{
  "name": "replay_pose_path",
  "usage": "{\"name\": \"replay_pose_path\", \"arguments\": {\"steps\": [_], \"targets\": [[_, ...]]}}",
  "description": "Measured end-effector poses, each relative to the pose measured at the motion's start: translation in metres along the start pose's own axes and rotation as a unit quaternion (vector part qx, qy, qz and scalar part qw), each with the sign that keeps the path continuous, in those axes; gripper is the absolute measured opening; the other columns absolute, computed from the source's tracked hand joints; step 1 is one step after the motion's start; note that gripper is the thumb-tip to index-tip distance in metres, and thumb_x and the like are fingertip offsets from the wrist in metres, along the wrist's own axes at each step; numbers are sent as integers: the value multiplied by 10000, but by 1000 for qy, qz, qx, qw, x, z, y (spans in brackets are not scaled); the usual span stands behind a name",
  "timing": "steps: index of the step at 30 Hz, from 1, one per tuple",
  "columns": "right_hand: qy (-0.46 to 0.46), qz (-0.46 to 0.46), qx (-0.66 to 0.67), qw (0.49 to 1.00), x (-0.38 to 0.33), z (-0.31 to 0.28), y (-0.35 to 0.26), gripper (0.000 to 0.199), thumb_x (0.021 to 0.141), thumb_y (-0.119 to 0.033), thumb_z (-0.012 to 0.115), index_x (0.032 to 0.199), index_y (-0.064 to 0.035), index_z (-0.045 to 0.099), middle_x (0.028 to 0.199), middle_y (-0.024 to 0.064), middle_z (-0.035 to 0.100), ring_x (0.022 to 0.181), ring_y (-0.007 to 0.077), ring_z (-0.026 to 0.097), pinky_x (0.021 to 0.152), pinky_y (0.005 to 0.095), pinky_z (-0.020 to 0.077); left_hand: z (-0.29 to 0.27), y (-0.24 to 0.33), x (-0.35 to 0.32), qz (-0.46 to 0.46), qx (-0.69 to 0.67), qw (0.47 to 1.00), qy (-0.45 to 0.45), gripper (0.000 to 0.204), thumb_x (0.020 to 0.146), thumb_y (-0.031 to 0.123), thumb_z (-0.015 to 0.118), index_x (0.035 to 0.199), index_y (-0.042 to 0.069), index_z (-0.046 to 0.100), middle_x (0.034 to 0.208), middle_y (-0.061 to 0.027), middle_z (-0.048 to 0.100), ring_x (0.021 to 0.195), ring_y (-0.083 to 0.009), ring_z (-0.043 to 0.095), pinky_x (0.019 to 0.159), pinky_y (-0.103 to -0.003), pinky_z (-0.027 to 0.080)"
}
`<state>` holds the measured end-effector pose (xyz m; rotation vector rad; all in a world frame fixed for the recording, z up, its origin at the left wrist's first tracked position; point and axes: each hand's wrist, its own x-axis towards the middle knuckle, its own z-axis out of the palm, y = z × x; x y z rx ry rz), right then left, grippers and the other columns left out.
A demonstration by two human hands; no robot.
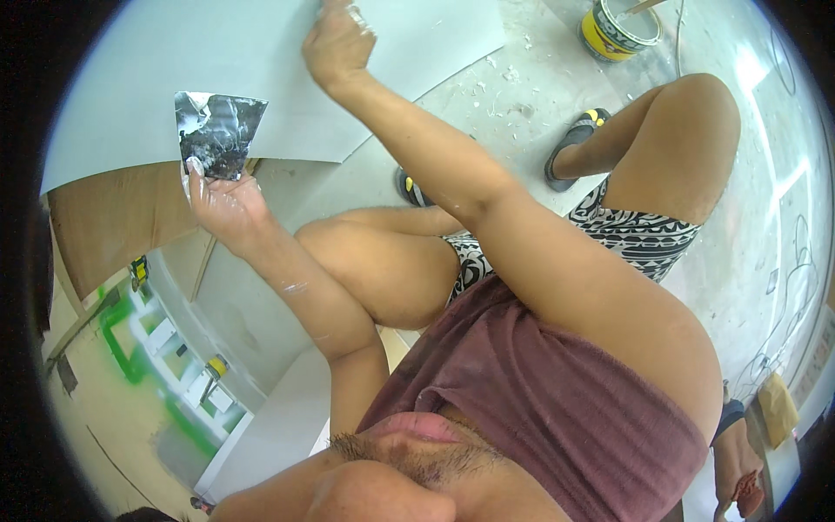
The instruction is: The person applies putty to a white panel, transferring and mixing the putty between two metal scrapers and spreading it along the surface and edges of the panel.
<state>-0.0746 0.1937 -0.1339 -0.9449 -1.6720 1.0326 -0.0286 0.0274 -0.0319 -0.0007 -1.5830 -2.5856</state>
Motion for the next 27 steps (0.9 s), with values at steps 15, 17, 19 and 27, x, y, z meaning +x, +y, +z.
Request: {"name": "replay_pose_path", "arguments": {"steps": [15,17,19,27], "targets": [[29,294,309,904,4,-48,217,181,903,-2,538,1077,37,566,937,83,646,812,154,625,727,297,514,-10,6,-4,4,-20,1000,1,163,911,105,638,1020,4,572,1013,-86,639,935,-184,623,821,-333,490],[32,325,341,882,10,-38,220,183,904,-3,538,1081,38,560,941,79,643,816,147,622,711,296,513,-6,6,-6,10,1,1000,4,121,878,135,661,957,64,604,854,-1,613,776,-109,593,722,-280,466],[51,321,339,883,20,-27,219,262,865,8,556,1126,-12,570,960,101,667,807,211,656,703,345,531,1,5,-7,5,-7,1000,0,122,879,135,662,958,64,604,853,-2,612,772,-110,593,720,-277,467],[83,103,142,981,24,18,133,455,892,-109,463,1321,28,529,1194,276,621,959,430,650,883,453,517,2,4,-5,1,-26,1000,-15,119,881,128,661,966,64,606,879,-16,625,799,-121,605,734,-280,481]]}}
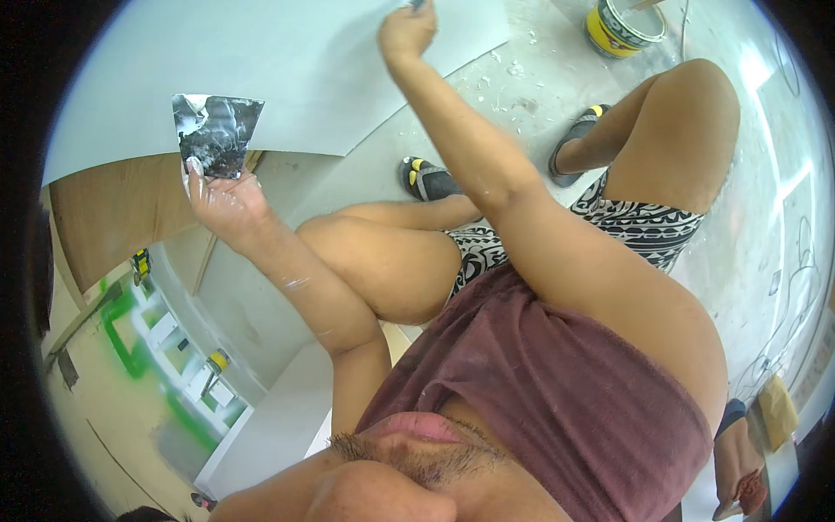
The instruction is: The person applies putty to a white panel, transferring and mixing the putty between two metal scrapers and spreading it along the surface and edges of the panel.
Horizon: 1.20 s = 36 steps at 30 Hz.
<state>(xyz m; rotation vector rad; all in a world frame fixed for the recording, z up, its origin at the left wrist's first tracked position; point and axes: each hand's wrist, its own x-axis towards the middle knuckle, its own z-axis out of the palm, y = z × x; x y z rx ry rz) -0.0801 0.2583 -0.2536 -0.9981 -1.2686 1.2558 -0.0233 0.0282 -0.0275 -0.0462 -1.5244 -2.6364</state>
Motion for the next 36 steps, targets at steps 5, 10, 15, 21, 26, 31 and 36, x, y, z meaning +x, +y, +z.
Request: {"name": "replay_pose_path", "arguments": {"steps": [5,10,15,21,26,31,36], "targets": [[-141,-35,-138,980,-86,20,-119,413,896,-62,472,1290,38,542,1103,248,665,949,320,669,818,404,526,-27,4,2,12,-6,1000,10,118,879,126,660,954,59,599,935,-34,645,851,-157,627,777,-313,494],[-254,-214,-102,938,-117,9,-128,453,811,-70,557,1263,-52,550,958,186,678,859,395,669,792,484,542,-25,2,4,14,-1,1000,15,133,879,127,660,969,51,599,942,-40,644,870,-166,626,787,-322,494],[-292,-60,-89,951,-93,-36,-89,439,852,-75,528,1289,-52,554,1019,221,681,932,383,671,822,493,525,-39,13,-3,34,-5,999,38,147,883,134,658,985,46,600,963,-48,646,894,-166,621,808,-337,486],[-61,127,88,986,51,-63,16,222,912,-59,522,1101,35,589,918,54,615,770,134,557,681,283,488,-20,9,-6,21,-5,1000,10,212,908,129,636,1056,1,557,1063,-98,615,992,-204,596,857,-347,469],[-84,95,171,977,60,-43,-9,276,913,-68,500,1153,42,581,969,88,641,808,175,601,723,305,503,-26,7,-4,15,-13,999,25,220,924,126,615,1081,-15,553,1047,-96,628,967,-206,615,844,-349,485],[-20,-176,-66,982,40,-11,-60,412,920,-102,479,1314,8,530,1134,224,662,1025,365,652,849,431,526,-16,8,-8,14,-25,999,18,138,905,143,628,994,43,595,973,-59,648,920,-180,624,819,-341,493],[-108,-321,-132,932,-59,16,-119,468,910,-75,477,1377,-42,481,1213,212,630,967,337,667,779,435,548,-20,8,-5,15,-32,999,40,139,903,138,626,998,43,592,979,-61,648,921,-181,625,820,-338,494]]}}
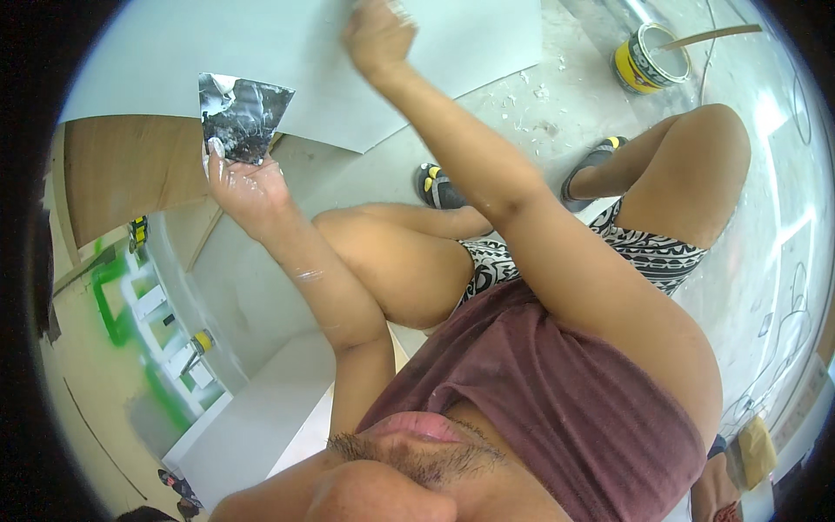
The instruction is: The person applies putty to a white panel, transferring and mixing the putty between two metal scrapers and spreading it along the surface and edges of the panel.
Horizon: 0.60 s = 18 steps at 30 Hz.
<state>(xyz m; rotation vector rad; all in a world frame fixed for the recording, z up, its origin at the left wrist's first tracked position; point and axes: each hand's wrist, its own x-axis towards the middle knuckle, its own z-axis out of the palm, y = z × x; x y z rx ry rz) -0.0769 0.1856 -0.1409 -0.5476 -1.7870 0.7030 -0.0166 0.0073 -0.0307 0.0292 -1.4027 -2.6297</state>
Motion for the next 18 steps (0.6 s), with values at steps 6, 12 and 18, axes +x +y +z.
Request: {"name": "replay_pose_path", "arguments": {"steps": [6,12,18], "targets": [[-230,-90,-18,969,-90,10,-34,483,816,-100,601,1295,-148,560,1304,105,583,1116,303,613,787,444,546,-1,-1,6,11,-12,1000,-26,189,880,145,654,1014,27,591,1014,-67,644,961,-192,616,853,-358,483],[-272,148,115,944,-66,-37,9,351,892,-83,532,1233,-86,612,1166,138,667,1064,363,640,888,429,524,-25,3,8,31,-27,999,-13,238,914,127,614,1100,-11,557,1063,-114,624,996,-226,607,879,-367,475],[39,284,272,919,51,-62,123,294,929,-16,470,1189,61,584,1062,135,662,914,195,625,814,306,505,-10,6,-2,5,3,1000,-11,208,896,145,647,1044,15,581,1042,-72,628,977,-207,609,854,-353,478]]}}
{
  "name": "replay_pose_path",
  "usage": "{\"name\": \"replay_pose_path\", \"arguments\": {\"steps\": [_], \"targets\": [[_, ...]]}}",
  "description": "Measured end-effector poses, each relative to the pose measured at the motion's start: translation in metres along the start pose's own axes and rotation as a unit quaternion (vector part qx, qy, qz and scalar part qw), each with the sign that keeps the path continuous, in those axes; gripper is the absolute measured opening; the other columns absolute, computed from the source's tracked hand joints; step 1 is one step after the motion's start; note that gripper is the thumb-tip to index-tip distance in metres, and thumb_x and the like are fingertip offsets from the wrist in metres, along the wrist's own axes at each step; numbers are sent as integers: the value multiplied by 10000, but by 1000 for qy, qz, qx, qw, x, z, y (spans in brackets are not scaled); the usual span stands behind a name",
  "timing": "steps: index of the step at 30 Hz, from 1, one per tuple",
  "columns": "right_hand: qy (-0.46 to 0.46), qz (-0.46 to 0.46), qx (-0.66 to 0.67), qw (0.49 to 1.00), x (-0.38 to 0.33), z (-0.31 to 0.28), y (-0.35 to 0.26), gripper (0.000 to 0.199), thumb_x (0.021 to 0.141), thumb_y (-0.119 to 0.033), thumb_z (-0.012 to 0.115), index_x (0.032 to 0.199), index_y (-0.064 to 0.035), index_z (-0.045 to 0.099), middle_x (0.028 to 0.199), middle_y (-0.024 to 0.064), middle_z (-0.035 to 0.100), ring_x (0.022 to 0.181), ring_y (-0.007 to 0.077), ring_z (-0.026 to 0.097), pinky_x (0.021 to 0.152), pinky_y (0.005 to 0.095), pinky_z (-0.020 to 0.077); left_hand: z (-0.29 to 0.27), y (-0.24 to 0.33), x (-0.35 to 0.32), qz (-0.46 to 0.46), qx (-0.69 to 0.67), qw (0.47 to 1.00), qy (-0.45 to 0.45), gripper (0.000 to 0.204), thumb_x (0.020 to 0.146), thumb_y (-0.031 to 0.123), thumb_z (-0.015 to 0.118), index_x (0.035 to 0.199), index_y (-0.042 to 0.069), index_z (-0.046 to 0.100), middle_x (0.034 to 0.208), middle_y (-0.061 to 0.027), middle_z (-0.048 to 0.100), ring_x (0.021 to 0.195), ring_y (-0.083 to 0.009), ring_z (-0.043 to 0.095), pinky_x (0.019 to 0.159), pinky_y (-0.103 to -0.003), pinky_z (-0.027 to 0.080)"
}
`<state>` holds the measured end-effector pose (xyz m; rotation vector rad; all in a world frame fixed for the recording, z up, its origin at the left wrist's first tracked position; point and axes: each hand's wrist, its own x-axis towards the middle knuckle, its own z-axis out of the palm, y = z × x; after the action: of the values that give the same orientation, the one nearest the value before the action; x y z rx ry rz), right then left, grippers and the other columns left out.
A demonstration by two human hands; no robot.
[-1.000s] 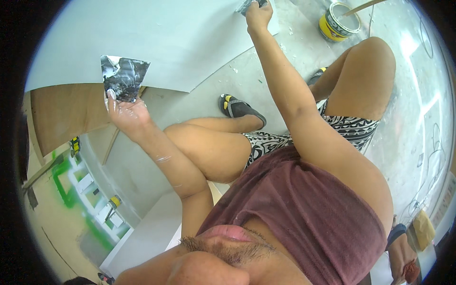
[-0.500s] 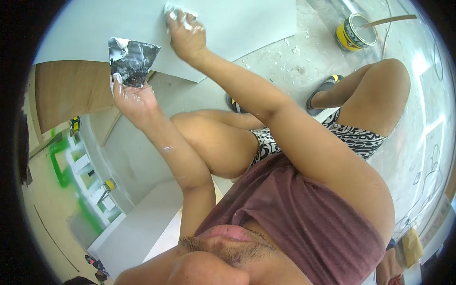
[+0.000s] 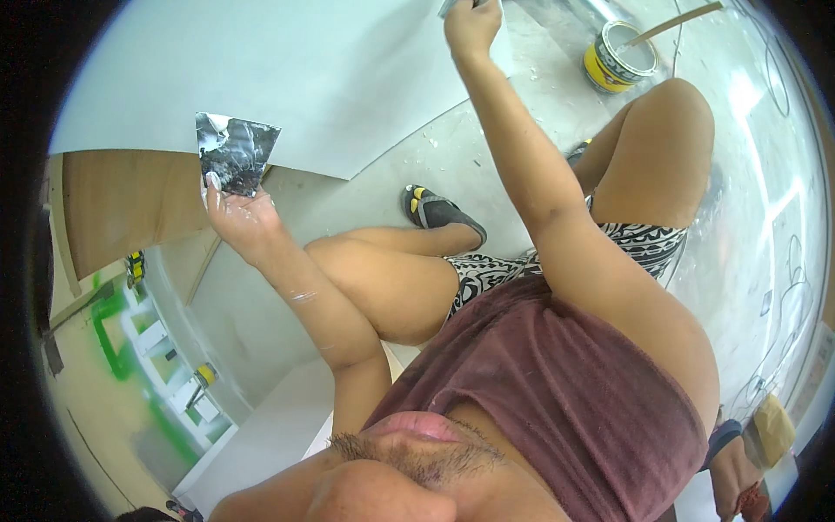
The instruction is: The person applies putty to a white panel, transferring and mixing the putty between two metal scrapers and spreading it along the surface and edges of the panel.
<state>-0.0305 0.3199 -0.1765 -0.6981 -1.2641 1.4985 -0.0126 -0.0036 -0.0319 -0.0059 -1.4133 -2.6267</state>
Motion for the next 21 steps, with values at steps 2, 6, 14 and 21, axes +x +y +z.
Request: {"name": "replay_pose_path", "arguments": {"steps": [2,6,14,21], "targets": [[28,-44,-4,999,29,1,0,287,923,-19,465,1161,65,601,1056,155,671,932,226,636,834,327,504,8,-3,-1,-8,9,1000,-11,198,909,148,631,1050,19,578,1050,-72,627,985,-198,607,859,-354,475],[116,-147,-167,968,40,31,-17,312,921,-74,479,1178,51,606,1142,221,663,962,323,668,853,388,522,8,-10,2,-14,8,1000,-26,191,914,149,625,1048,21,580,1051,-69,628,984,-186,607,853,-354,476],[-47,-317,-309,896,-86,93,-65,372,817,-119,627,1181,-51,593,1057,130,642,863,318,646,692,435,534,17,-13,0,-24,27,999,-8,184,908,144,632,1042,26,590,1009,-61,648,946,-185,626,837,-339,486],[-88,-105,-329,934,-43,29,-14,313,801,-128,586,1111,-154,626,980,113,693,827,327,676,676,473,533,15,-14,0,-9,6,999,-32,229,918,104,603,1096,-31,554,1086,-123,614,1006,-223,606,868,-381,499]]}}
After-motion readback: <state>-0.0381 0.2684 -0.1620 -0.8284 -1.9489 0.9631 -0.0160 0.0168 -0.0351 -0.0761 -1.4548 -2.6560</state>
